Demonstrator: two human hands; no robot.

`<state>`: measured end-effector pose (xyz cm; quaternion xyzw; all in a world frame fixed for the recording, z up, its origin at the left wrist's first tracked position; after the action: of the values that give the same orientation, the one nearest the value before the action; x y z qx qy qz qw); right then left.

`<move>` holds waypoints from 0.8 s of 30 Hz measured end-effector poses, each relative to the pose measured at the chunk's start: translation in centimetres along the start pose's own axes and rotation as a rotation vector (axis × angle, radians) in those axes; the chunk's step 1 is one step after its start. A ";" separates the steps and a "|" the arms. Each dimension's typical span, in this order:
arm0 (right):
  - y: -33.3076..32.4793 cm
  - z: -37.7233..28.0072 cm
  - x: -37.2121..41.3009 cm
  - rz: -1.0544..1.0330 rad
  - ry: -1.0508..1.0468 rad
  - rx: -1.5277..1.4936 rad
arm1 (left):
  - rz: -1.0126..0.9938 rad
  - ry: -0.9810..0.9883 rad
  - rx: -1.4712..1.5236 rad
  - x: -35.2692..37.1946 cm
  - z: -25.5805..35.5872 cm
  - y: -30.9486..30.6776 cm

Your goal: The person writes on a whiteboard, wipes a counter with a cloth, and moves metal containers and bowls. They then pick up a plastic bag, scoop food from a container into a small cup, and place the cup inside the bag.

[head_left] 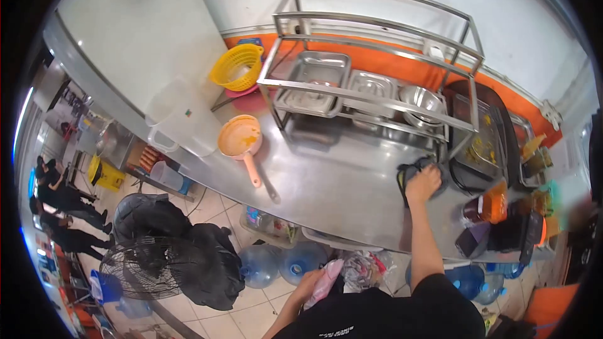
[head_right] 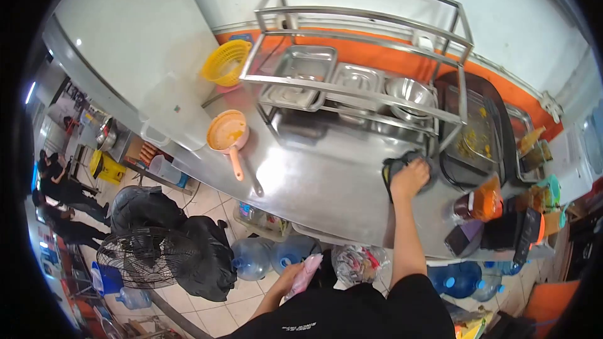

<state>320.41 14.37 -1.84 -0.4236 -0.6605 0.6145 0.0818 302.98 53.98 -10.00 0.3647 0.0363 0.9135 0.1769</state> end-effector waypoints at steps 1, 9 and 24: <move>1.6 -3.2 -0.9 0.015 -0.090 -0.042 | -0.013 -0.053 0.023 -0.1 -0.9 -1.2; 7.8 -27.8 1.0 -0.130 -0.460 -0.257 | 0.238 -0.031 0.298 3.2 -1.9 -6.8; 3.1 -46.1 22.7 -0.428 -1.283 -0.878 | 0.271 -0.039 0.274 2.1 -2.2 -6.3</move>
<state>336.57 63.23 -3.24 0.1543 -0.8268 0.3933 -0.3714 302.00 60.74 -11.48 0.4044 0.1074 0.9082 0.0017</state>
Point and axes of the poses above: each hand's wrist, its own x-axis away from the middle knuckle, its own y-axis out of the palm, z = x × y, the point moved 4 cm from there along -x, towards the middle knuckle, and after that the axes turned 3 degrees about -x, right-handed, at the moved point
